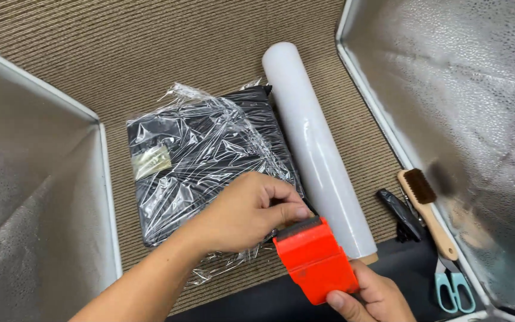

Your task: The person wraps a black package with clear plastic wrap, using a roll of wrap and scissors. They pull the wrap from the roll, cover the package, and cut the wrap to secure it.

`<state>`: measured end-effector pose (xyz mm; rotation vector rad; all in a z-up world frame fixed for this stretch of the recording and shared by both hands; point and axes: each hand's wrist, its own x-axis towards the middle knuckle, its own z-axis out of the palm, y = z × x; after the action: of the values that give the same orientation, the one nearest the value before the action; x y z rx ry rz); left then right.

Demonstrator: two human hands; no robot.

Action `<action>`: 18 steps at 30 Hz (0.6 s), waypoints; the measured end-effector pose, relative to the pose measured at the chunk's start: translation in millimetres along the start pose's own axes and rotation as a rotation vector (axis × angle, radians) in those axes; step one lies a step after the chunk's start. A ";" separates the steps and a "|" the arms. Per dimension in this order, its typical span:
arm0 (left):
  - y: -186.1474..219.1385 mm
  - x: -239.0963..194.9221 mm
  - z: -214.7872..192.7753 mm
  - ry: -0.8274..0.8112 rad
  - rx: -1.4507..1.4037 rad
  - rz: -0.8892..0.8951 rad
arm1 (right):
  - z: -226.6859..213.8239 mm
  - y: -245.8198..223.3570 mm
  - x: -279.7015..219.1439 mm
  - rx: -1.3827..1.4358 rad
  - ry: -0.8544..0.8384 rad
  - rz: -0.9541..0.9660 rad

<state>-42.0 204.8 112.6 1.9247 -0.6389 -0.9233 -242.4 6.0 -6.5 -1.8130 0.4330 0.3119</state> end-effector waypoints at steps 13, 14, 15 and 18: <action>28.6 -21.1 -34.3 0.379 0.659 0.578 | 21.5 0.9 -7.8 -0.108 0.199 0.421; 29.4 -24.5 -18.2 0.367 0.653 0.586 | 18.8 -6.0 -9.1 -0.104 0.209 0.431; 30.0 -27.9 -1.9 0.397 0.867 0.767 | 15.8 -12.4 -10.1 -0.005 0.230 0.372; -33.4 -12.8 84.3 0.773 1.179 0.816 | 8.4 -26.6 -2.9 0.532 0.290 0.435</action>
<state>-114.9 188.6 59.7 2.3352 -1.4704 0.9021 -233.1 20.9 15.3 -1.2315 1.0182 0.2029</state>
